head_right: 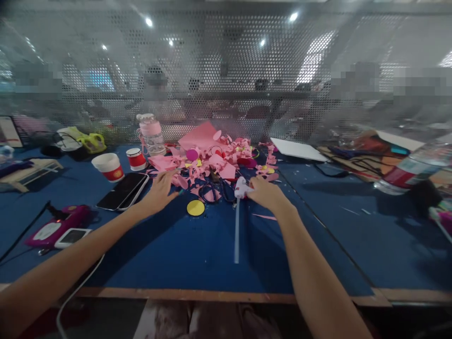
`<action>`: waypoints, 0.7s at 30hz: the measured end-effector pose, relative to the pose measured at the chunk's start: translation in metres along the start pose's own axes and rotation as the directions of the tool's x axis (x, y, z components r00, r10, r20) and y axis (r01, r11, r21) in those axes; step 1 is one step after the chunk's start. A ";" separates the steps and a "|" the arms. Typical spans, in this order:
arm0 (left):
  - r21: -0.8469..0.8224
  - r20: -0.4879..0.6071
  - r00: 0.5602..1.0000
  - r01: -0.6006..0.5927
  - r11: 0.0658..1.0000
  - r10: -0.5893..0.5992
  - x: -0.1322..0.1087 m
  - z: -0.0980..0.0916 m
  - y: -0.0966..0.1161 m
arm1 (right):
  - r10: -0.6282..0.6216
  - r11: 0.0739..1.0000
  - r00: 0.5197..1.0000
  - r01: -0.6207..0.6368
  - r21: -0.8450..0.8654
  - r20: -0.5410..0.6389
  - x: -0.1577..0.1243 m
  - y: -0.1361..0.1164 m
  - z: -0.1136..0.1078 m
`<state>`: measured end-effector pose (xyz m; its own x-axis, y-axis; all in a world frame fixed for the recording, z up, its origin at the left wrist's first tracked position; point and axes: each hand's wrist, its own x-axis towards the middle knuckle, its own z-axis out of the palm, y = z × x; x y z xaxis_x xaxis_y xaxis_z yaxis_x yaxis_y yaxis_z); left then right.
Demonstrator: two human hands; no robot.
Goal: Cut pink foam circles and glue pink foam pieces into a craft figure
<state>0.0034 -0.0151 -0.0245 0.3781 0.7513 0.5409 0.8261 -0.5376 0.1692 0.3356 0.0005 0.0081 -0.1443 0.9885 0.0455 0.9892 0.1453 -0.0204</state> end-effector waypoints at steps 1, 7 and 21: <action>0.026 0.057 0.998 0.000 1.000 -0.002 0.004 0.000 0.000 | -0.014 1.000 1.000 0.014 0.017 -0.020 -0.001 -0.002 0.000; 0.155 0.200 0.977 -0.108 0.982 0.076 0.034 -0.001 -0.008 | -0.093 0.994 0.912 0.110 0.020 -0.399 -0.007 -0.012 -0.008; 0.123 -0.218 0.806 -0.537 0.835 0.551 0.016 -0.027 0.020 | -0.227 0.153 0.974 0.056 0.987 -0.020 -0.007 -0.109 -0.002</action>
<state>0.0145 -0.0244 0.0094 0.6684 0.2261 0.7086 0.5378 -0.8051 -0.2504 0.2287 -0.0219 0.0117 -0.3646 0.9286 0.0693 0.1168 0.1194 -0.9860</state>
